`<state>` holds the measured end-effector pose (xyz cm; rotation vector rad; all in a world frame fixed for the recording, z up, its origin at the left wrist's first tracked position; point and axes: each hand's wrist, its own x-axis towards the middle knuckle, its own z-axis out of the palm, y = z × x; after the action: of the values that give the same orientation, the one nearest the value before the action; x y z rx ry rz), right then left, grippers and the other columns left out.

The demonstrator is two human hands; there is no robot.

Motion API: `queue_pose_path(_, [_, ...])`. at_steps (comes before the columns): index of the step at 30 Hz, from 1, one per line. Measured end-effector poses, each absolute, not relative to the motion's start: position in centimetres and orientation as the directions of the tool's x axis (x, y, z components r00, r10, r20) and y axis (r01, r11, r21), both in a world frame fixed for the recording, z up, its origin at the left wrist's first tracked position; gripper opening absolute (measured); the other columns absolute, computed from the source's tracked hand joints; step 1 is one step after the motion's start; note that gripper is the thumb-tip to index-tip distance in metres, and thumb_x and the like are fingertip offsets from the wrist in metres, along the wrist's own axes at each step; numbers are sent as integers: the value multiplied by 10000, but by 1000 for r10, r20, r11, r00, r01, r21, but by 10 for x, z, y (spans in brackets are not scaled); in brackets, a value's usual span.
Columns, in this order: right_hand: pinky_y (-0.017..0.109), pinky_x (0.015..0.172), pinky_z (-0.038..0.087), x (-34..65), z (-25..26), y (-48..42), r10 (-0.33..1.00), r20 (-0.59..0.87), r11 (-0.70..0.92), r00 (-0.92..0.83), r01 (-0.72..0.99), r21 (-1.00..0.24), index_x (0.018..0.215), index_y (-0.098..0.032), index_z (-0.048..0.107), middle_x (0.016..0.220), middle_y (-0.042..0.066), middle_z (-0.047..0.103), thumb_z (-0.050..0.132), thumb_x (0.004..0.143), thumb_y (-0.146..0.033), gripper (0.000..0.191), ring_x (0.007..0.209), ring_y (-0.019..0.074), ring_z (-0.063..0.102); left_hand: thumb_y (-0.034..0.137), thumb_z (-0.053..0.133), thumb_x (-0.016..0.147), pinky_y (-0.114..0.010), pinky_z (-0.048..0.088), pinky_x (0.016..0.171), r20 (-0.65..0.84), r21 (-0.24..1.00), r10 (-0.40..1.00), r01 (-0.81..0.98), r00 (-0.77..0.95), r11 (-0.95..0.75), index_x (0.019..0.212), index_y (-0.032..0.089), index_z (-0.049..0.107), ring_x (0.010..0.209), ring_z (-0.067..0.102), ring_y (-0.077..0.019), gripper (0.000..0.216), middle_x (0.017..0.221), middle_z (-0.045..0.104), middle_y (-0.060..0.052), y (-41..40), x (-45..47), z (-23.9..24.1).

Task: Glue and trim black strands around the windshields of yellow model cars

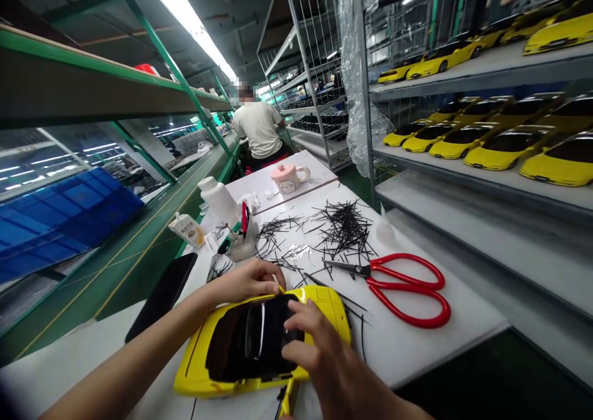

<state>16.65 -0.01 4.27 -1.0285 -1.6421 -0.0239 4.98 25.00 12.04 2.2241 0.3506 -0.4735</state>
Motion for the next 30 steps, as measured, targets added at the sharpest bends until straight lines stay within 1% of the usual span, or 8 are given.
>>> queue_pose_path(8, [488,1128,491,175,32,0,603,796,658,-52,598,-459,1365,-208,399,1281,198,642,598,964,-283,453,1387,349,567,421,668,1001,-291,574,667,-467,675,86,418,880,-609,977,129,664,732,642,-148,293,868,652,-6,261,53,110])
queue_pose_path(13, [513,1112,500,176,23,5,595,796,687,-112,586,-431,1388,-218,402,1297,203,646,659,955,-353,521,1359,359,592,407,680,997,-269,567,626,-513,671,62,445,856,-593,1029,131,662,686,629,-129,279,866,655,-5,267,58,116])
queue_pose_path(15, [506,1097,514,172,15,10,550,833,695,-64,587,-415,1378,-214,425,1267,198,655,610,987,-382,464,1336,350,612,397,688,993,-290,586,666,-517,665,64,448,854,-597,1040,131,665,739,651,-145,271,912,669,-18,268,61,116])
queue_pose_path(17, [489,1119,494,167,8,14,494,869,697,20,589,-409,1356,-218,447,1236,178,657,518,1029,-342,357,1317,315,627,390,691,991,-312,599,706,-516,660,76,452,853,-600,1056,131,668,791,668,-161,269,956,679,-30,269,62,114])
queue_pose_path(19, [478,1165,444,164,5,16,502,863,686,59,581,-439,1343,-233,443,1248,159,640,466,1031,-246,313,1327,277,619,387,685,995,-317,603,713,-516,655,94,463,851,-597,1073,131,667,798,672,-163,268,969,682,-33,269,62,110])
queue_pose_path(23, [504,1204,405,165,15,8,601,799,657,-4,571,-491,1349,-248,413,1297,150,604,457,964,-92,418,1371,261,580,380,679,1001,-315,605,709,-511,666,133,489,849,-564,1090,132,665,794,674,-162,265,976,684,-36,267,60,104])
queue_pose_path(28, [565,1179,433,167,30,0,593,805,663,3,566,-490,1353,-230,439,1305,163,588,677,919,-262,495,1339,327,594,361,701,985,-355,618,775,-520,697,161,526,839,-487,1127,134,667,890,689,-193,270,1063,689,-56,263,59,106])
queue_pose_path(30, [556,1187,429,166,30,0,582,813,674,9,555,-488,1354,-217,454,1312,165,581,705,900,-287,524,1342,331,586,356,707,981,-369,619,798,-536,703,171,549,827,-451,1131,134,669,925,690,-205,271,1094,688,-61,261,60,111])
